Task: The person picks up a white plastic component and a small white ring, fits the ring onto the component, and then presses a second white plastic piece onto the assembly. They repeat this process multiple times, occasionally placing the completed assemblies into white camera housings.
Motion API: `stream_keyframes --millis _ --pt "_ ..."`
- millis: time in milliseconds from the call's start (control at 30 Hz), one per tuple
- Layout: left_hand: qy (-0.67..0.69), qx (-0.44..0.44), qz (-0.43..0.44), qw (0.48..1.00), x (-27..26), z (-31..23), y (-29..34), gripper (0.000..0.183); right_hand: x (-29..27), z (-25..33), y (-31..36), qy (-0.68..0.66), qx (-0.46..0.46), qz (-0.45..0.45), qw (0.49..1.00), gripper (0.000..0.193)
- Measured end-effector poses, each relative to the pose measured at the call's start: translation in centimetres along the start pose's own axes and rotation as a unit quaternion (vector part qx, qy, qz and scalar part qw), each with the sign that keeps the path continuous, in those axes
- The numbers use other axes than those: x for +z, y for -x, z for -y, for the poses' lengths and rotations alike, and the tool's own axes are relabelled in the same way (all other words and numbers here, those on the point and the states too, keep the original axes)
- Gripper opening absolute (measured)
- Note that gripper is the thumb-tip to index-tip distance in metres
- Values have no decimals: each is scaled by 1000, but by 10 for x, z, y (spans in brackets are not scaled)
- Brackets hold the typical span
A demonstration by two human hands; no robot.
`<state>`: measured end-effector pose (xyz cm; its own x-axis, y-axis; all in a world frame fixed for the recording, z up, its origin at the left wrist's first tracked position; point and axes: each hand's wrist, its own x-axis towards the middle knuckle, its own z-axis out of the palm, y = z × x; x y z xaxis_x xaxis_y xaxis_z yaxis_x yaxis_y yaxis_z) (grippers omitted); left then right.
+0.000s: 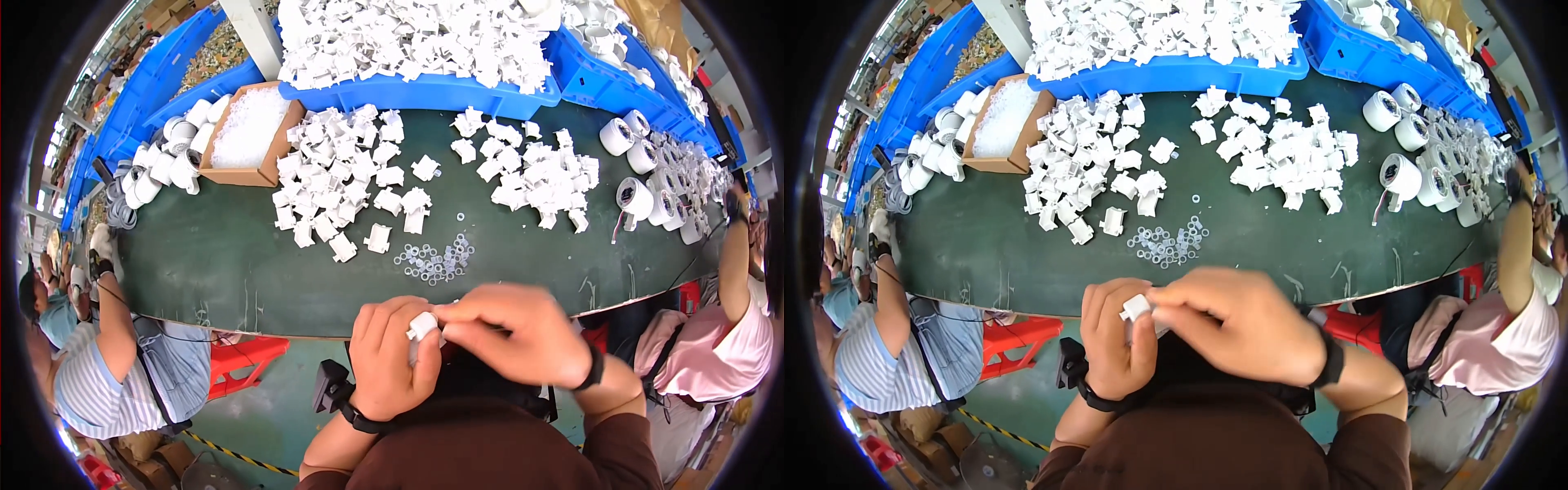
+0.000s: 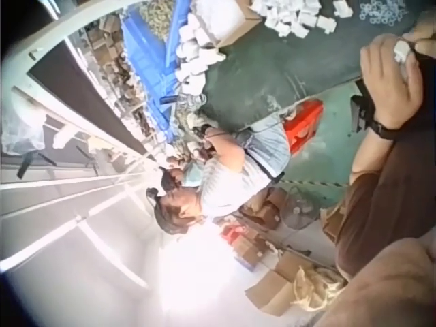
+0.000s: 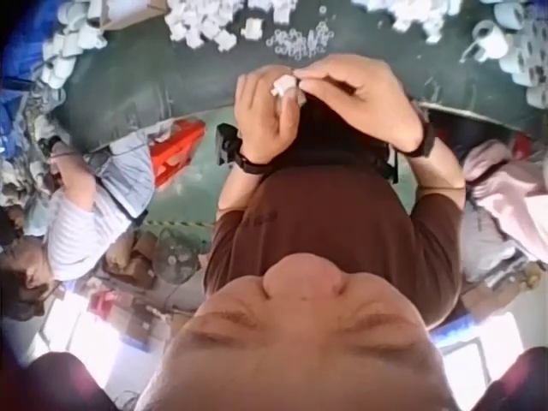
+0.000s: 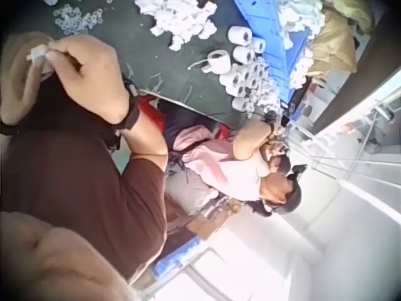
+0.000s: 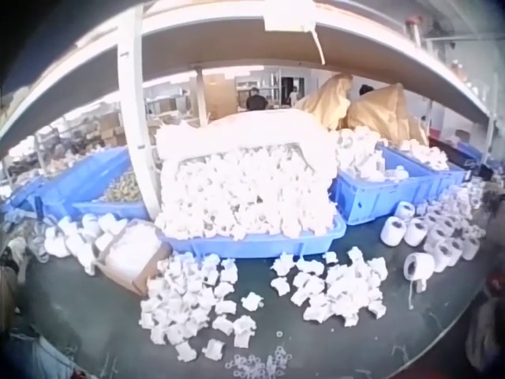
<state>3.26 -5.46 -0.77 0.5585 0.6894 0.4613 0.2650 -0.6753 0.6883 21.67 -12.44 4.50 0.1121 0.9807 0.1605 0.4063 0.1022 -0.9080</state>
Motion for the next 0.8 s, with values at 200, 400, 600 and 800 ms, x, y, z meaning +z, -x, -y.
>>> stream_keyframes --millis 200,400,600,800 --pt "-11 9 19 1000 -2 0 -5 18 -27 -56 -92 309 -89 -84 943 5" --pt "-13 7 31 999 -2 -7 -6 18 -10 -96 -121 324 -76 -83 939 6" --pt "-6 11 23 1000 -1 -4 -7 25 -15 -74 -112 292 -64 -64 952 9" --pt "-25 28 35 999 3 -2 -5 28 -32 -1 -28 35 -7 -39 999 15"
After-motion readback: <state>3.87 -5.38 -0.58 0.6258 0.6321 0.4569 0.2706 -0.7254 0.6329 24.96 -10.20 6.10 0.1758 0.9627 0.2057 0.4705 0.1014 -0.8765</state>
